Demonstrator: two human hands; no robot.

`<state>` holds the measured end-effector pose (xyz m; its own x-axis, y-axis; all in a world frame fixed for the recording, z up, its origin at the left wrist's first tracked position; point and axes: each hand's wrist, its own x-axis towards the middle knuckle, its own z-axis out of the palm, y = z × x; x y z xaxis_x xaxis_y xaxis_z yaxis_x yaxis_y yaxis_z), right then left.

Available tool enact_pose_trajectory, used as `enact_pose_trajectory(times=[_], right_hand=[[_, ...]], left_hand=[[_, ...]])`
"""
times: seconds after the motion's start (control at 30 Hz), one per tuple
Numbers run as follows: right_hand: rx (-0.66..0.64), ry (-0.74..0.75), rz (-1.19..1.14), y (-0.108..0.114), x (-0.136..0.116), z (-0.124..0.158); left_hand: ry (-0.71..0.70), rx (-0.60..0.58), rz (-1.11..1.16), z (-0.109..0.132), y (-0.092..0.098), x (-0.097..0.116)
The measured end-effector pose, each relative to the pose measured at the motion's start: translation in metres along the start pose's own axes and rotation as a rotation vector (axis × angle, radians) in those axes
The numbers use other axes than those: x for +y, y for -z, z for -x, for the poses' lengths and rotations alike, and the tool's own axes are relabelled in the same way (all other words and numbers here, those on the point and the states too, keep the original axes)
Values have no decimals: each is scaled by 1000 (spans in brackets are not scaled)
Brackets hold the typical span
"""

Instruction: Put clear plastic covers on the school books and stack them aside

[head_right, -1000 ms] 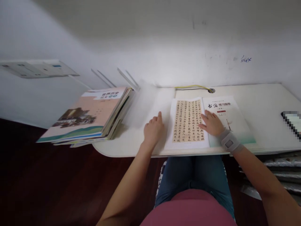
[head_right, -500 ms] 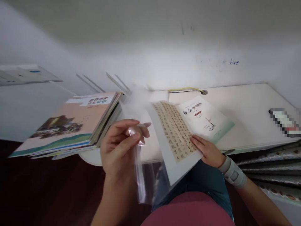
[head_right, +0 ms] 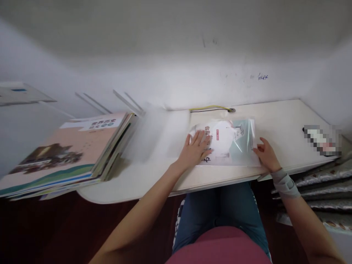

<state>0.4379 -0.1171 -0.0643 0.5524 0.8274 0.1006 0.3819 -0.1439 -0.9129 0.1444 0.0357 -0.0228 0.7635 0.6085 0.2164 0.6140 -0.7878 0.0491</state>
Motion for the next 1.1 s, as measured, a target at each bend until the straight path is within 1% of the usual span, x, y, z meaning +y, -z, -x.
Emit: enact_pose_trajectory(times=[0.07, 0.1, 0.13, 0.17, 0.2, 0.23, 0.3, 0.33, 0.4, 0.43, 0.5, 0.53, 0.57, 0.6, 0.67, 0.73, 0.77, 0.83, 0.9, 1.0, 1.1], right_hand=[[76, -24, -59, 2, -1, -17], [80, -29, -83, 3, -5, -25], [61, -30, -107, 4, -11, -33], [27, -26, -135, 4, -18, -41], [-9, -16, -167, 4, -25, -48], [-38, -4, -202, 4, -32, -54], [-54, 22, -257, 3, -43, -65], [-32, 32, -271, 2, -47, -69], [41, 52, -277, 0, -54, -77], [76, 72, -276, -1, -58, -80], [105, 130, -272, -1, -72, -87], [74, 158, -264, 1, -82, -91], [13, 179, -246, 2, -94, -96], [-76, 187, -212, 4, -108, -101], [-308, 187, -91, 5, -138, -112], [-521, 158, 28, -1, -167, -123], [-612, 137, 82, -7, -179, -129], [-755, 98, 190, -25, -197, -139], [-851, 84, 286, -48, -209, -148], [-922, 117, 389, -76, -216, -157], [-981, 192, 465, -90, -222, -158]], left_hand=[[101, 131, 105, -3, 4, -12], [175, 217, 195, -5, 8, -19], [259, 289, 307, -9, 12, -26], [344, 332, 439, -13, 15, -33], [422, 338, 587, -17, 18, -40], [484, 305, 746, -20, 19, -46], [563, 165, 1051, -25, 15, -55], [583, 93, 1176, -26, 11, -58], [608, 4, 1338, -26, 2, -61], [617, -2, 1381, -25, -2, -60], [615, 57, 1422, -24, -8, -57], [604, 105, 1430, -23, -10, -55], [586, 157, 1434, -23, -10, -52], [563, 210, 1434, -23, -9, -51], [514, 289, 1421, -24, -7, -48], [470, 329, 1423, -25, -5, -45], [462, 332, 1439, -25, -4, -44], [458, 317, 1498, -24, -5, -42], [451, 281, 1554, -22, -6, -40], [442, 233, 1574, -19, -7, -38], [455, 260, 1573, -18, -7, -38]])
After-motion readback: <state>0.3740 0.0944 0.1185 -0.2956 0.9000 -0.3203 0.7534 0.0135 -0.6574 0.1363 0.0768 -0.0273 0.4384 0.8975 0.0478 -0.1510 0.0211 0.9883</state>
